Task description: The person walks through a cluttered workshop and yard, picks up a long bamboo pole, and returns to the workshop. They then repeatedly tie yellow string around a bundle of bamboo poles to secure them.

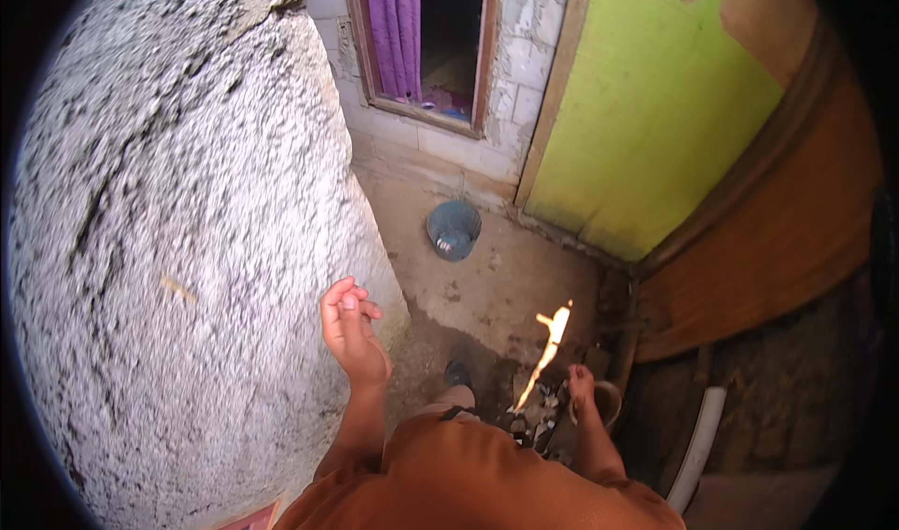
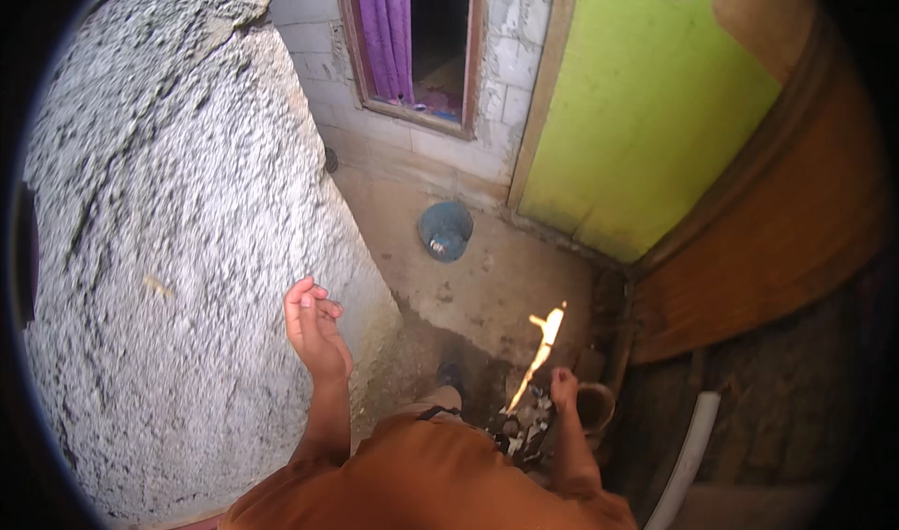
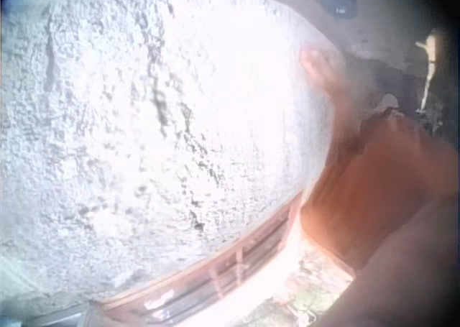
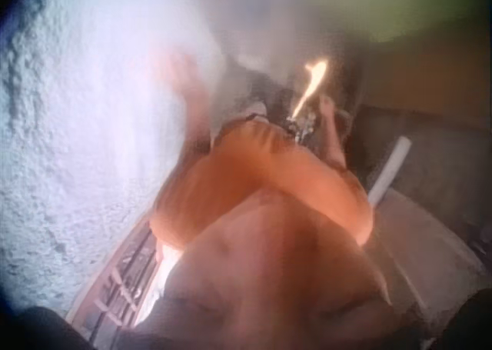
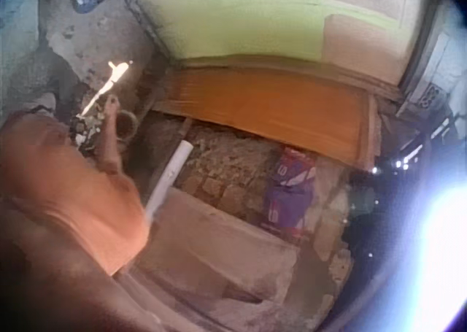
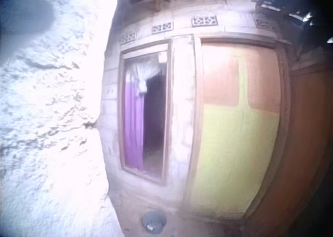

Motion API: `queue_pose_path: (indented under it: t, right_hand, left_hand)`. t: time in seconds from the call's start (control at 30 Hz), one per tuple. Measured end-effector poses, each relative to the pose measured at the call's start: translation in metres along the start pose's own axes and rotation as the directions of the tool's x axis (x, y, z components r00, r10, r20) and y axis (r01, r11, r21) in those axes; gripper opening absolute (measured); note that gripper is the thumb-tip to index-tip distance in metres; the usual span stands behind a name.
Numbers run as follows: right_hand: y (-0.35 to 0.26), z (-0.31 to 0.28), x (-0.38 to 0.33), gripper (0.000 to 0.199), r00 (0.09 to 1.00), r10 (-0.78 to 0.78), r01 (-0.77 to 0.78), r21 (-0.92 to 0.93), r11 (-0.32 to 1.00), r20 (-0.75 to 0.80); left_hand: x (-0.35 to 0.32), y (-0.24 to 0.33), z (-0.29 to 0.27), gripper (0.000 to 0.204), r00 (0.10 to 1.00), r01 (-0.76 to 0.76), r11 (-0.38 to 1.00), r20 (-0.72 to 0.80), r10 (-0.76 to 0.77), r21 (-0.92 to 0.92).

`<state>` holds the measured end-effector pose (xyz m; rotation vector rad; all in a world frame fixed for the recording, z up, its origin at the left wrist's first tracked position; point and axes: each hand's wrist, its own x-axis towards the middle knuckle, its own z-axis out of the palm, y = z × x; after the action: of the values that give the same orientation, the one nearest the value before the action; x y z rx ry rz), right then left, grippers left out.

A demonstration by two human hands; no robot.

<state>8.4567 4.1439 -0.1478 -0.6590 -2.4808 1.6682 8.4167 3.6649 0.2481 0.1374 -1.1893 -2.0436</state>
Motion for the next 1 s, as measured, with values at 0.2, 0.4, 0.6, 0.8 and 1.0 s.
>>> queue_pose_path:
  t: [0.2,0.4,0.6,0.8,1.0]
  right_hand:
    - [-0.025,0.062,0.077,0.019,0.632,0.628,-0.254,-0.644,0.722,0.454]
    - [-0.073,0.163,0.236,0.023,0.589,0.646,-0.36,-0.557,0.748,0.486]
    - [-0.135,0.27,0.48,0.027,0.725,0.518,-0.266,-0.509,0.819,0.454]
    - [-0.378,0.448,0.661,0.03,0.775,0.038,0.106,-0.19,0.976,0.63]
    - [-0.482,0.686,0.638,0.031,0.638,0.18,0.048,-0.271,0.961,0.749]
  left_hand:
    - [0.117,-0.096,0.112,0.034,1.0,-0.006,0.998,0.023,0.005,0.066]
    - [0.259,-0.17,0.205,0.024,0.96,-0.014,0.992,0.281,-0.022,0.126]
    - [0.417,-0.147,0.307,0.026,0.563,-0.058,0.937,0.764,0.316,-0.345]
    - [0.518,-0.161,0.351,0.036,0.647,0.062,0.492,0.41,0.642,-0.868]
    - [0.67,-0.127,0.278,0.031,0.766,0.365,0.087,0.352,0.538,-0.927]
